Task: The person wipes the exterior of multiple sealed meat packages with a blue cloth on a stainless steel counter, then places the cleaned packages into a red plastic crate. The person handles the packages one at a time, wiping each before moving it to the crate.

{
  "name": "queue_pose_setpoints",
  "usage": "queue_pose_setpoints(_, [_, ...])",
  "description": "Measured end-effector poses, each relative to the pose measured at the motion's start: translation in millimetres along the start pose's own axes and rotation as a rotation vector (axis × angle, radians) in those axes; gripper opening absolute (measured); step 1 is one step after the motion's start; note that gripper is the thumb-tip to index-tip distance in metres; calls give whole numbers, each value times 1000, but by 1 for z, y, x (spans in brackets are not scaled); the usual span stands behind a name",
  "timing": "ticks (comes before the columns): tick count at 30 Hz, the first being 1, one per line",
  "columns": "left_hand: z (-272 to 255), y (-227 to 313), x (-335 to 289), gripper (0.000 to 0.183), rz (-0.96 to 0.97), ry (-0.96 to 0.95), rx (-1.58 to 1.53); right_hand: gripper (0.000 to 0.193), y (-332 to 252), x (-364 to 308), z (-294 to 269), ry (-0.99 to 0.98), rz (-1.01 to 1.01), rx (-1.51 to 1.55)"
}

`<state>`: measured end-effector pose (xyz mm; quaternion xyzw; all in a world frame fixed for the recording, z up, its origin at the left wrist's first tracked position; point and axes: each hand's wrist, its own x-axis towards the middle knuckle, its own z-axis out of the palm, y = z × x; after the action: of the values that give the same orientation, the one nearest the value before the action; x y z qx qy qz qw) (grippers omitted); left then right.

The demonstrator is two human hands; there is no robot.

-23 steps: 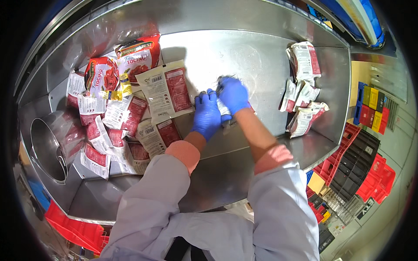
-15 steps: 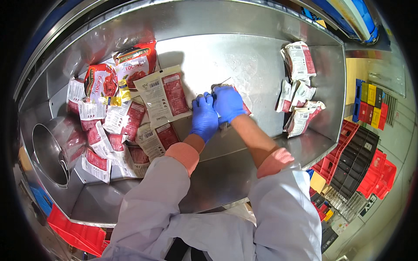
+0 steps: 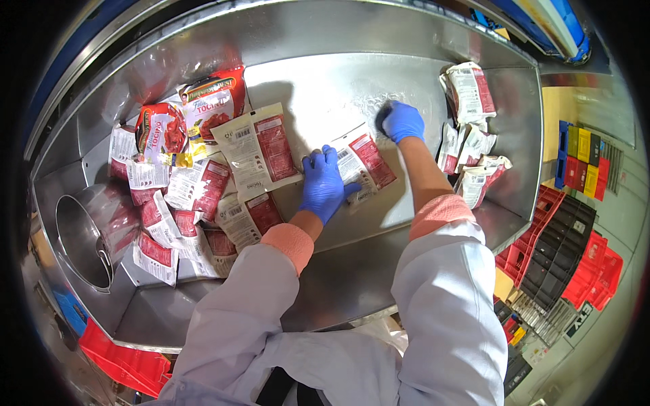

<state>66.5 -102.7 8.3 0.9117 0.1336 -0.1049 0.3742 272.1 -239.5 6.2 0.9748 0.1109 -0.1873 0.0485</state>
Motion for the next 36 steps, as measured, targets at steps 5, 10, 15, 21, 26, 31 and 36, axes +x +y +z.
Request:
queue_pose_setpoints(5, [-13,-23,-13,81,254,101,-32,26,41,-19,8,313,-138,70])
queue_pose_setpoints(10, [-23,-44,-38,81,187,-106,-267,9,-34,-75,33,260,-466,344])
queue_pose_setpoints(15, [-5,-45,-43,86,124,-36,-172,9,-93,-101,75,287,-832,172])
queue_pose_setpoints(21, [-6,-39,-37,83,82,-36,-102,9,-93,-100,60,299,-609,325])
queue_pose_setpoints(26, [-5,-43,-39,80,169,13,-39,8,-62,-74,36,133,-333,315])
queue_pose_setpoints(31, [4,-51,-43,74,125,10,-23,10,-115,-101,47,51,-612,265])
queue_pose_setpoints(36, [-10,-46,-39,79,167,-3,-87,18,-15,-62,34,270,-230,184])
